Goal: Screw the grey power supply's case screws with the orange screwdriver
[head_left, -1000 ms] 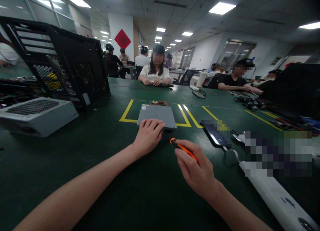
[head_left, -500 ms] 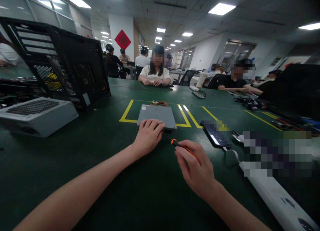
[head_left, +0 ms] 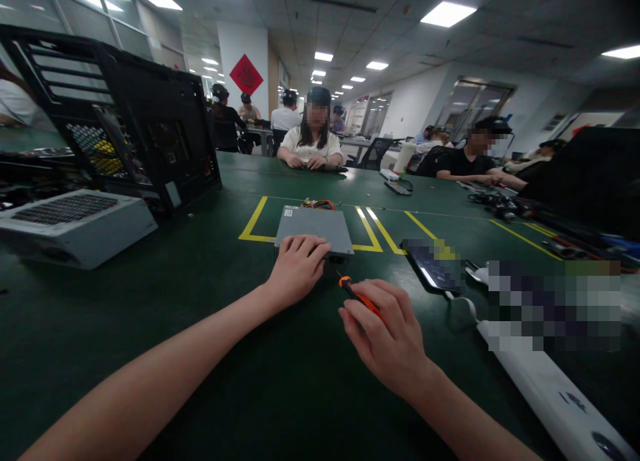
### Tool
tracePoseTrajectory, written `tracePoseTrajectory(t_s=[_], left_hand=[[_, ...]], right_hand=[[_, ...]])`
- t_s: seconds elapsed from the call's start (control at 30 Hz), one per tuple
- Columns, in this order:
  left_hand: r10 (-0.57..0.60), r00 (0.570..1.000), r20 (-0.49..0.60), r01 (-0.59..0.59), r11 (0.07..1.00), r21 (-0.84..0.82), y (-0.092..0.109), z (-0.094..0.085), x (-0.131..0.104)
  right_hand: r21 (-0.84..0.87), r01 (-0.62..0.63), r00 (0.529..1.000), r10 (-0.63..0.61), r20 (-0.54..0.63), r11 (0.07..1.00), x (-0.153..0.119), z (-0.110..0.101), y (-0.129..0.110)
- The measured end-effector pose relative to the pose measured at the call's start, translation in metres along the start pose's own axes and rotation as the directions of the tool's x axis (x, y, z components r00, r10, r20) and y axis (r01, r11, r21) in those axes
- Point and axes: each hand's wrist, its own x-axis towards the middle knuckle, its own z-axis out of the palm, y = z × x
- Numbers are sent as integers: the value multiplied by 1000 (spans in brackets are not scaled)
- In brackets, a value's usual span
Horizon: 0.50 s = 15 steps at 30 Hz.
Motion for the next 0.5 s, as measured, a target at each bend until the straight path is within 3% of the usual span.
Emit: tracePoseTrajectory(t_s=[0.5], left_hand=[[-7,1000,3,7,1000,28,-1,2,0]], right_hand=[[72,-87,996,88,-8,994,0,1,-3]])
